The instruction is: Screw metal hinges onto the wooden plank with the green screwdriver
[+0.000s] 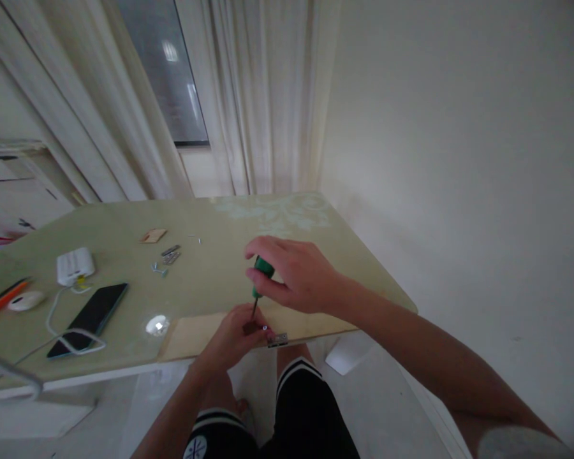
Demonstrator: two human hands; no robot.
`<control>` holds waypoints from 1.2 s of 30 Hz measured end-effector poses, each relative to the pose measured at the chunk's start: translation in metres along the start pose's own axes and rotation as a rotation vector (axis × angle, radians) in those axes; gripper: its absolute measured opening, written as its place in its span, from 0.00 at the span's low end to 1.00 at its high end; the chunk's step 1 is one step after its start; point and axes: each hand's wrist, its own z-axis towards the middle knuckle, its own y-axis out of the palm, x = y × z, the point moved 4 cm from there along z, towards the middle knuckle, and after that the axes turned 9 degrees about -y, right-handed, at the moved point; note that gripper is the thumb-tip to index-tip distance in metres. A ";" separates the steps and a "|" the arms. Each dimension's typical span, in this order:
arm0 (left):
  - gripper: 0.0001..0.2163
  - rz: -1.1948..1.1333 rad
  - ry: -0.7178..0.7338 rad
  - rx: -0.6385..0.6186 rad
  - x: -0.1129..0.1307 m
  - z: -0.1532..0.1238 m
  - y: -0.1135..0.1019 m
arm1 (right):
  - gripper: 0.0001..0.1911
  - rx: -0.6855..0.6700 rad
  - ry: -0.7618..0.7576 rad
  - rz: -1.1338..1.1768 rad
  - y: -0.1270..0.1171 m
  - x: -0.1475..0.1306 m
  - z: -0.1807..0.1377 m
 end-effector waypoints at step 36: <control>0.20 0.435 -0.331 0.472 -0.051 0.035 -0.136 | 0.23 0.841 0.867 0.822 0.183 0.191 -0.084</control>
